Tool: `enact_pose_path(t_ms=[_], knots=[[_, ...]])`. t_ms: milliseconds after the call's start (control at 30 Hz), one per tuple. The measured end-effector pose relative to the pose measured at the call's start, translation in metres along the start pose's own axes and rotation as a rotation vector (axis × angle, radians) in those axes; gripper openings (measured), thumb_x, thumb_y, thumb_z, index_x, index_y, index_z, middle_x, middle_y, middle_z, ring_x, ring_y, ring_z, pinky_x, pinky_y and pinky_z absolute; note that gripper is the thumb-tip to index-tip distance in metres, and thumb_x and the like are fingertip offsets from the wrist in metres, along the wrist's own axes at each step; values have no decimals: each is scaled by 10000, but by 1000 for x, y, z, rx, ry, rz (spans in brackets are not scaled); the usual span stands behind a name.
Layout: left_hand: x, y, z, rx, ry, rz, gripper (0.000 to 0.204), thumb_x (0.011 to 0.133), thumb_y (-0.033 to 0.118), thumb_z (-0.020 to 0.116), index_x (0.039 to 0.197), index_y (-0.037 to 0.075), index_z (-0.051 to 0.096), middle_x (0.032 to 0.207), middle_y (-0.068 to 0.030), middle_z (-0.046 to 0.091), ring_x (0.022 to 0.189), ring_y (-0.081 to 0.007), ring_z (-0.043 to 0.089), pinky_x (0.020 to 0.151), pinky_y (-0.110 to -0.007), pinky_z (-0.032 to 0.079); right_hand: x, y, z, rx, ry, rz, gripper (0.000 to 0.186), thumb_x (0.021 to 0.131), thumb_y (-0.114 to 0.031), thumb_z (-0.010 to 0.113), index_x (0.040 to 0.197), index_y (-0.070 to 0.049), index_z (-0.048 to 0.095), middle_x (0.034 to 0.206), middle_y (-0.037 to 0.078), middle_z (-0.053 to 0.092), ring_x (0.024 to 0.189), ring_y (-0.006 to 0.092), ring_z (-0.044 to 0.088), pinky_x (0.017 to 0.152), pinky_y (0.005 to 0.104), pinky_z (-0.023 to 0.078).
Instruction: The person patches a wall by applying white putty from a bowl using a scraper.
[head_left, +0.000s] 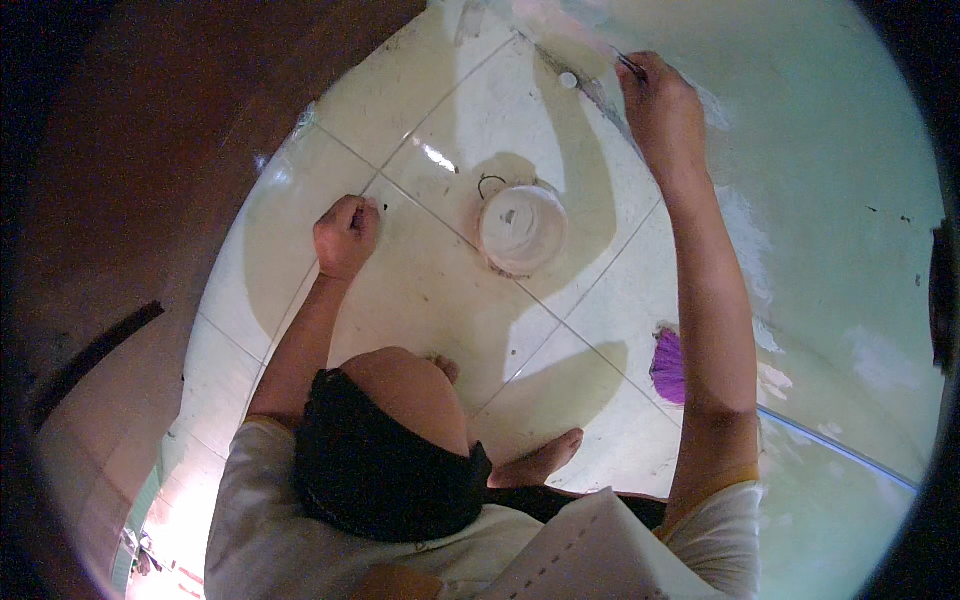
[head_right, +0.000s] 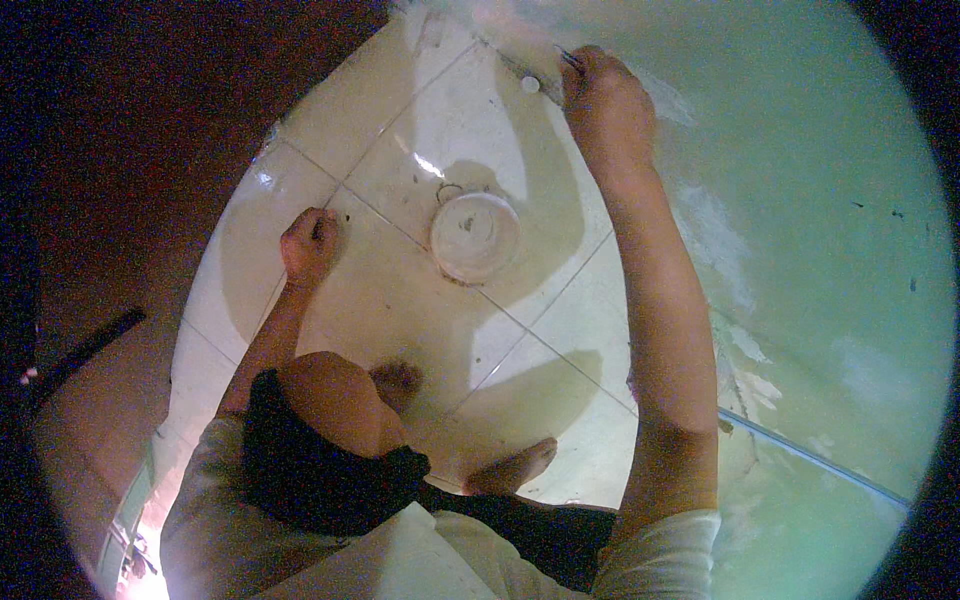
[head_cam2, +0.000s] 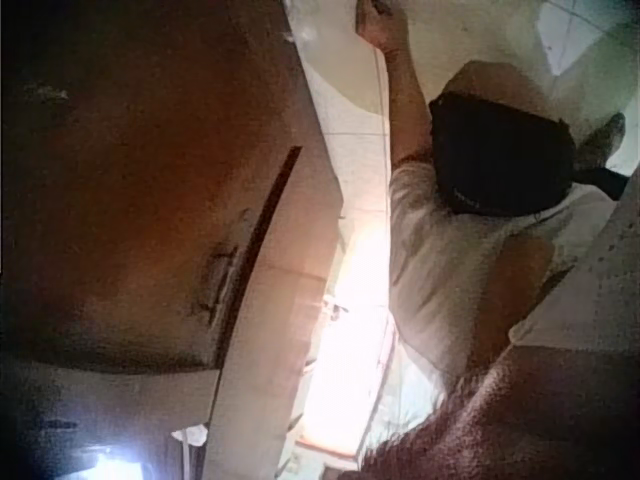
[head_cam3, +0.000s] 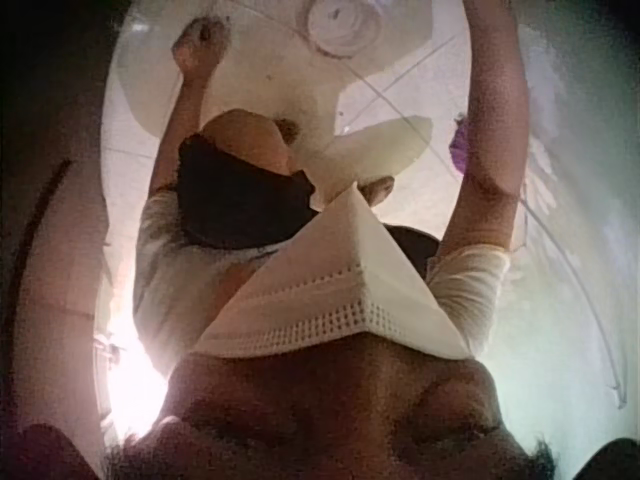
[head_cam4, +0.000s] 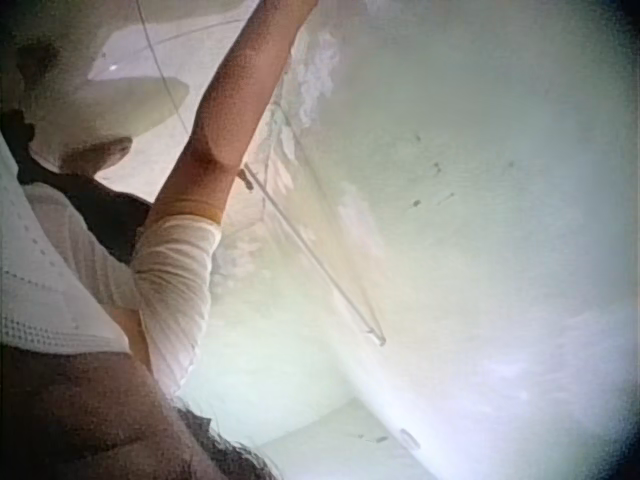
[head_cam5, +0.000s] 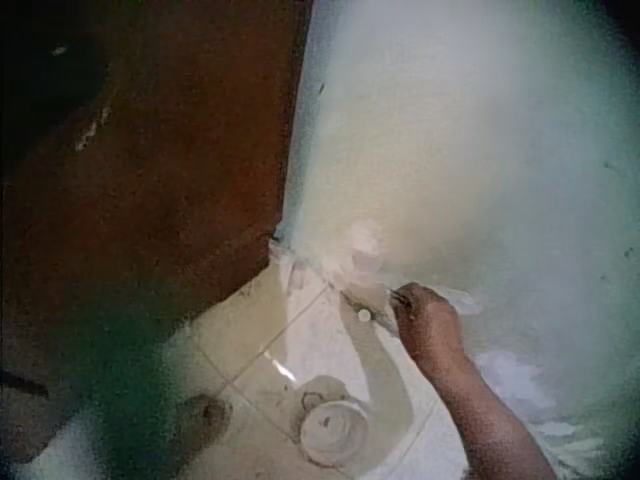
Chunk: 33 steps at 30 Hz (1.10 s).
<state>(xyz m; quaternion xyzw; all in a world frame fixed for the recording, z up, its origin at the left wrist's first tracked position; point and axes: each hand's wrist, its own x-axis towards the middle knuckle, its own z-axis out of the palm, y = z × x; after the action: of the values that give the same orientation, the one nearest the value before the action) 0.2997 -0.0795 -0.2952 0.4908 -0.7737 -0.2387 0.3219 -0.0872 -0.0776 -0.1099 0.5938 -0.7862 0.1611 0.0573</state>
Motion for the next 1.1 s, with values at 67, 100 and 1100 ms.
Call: enact_pose_path(t_ms=[67, 100, 1100], knots=[[1, 1, 0, 1, -30, -7, 123, 847, 94, 656, 748, 44, 603, 673, -104, 600, 556, -248, 587, 534, -344, 485, 16, 4, 7, -42, 35, -9, 258, 928, -305, 594, 1009, -75, 680, 974, 181, 693, 874, 390, 665, 752, 470, 532], [3, 1, 1, -1, -45, -11, 122, 846, 94, 657, 749, 43, 603, 676, -105, 602, 561, -250, 591, 535, -345, 486, 19, 7, 9, -66, 51, -14, 262, 929, -309, 593, 1010, -76, 680, 965, 182, 695, 868, 390, 667, 750, 471, 533], [1, 1, -2, 22, -61, -45, 127, 841, 106, 670, 754, 41, 603, 679, -112, 602, 558, -266, 586, 544, -360, 489, -1, 7, -31, 25, 119, 21, 237, 945, -286, 592, 1047, -92, 683, 939, 166, 705, 861, 374, 676, 739, 442, 540]])
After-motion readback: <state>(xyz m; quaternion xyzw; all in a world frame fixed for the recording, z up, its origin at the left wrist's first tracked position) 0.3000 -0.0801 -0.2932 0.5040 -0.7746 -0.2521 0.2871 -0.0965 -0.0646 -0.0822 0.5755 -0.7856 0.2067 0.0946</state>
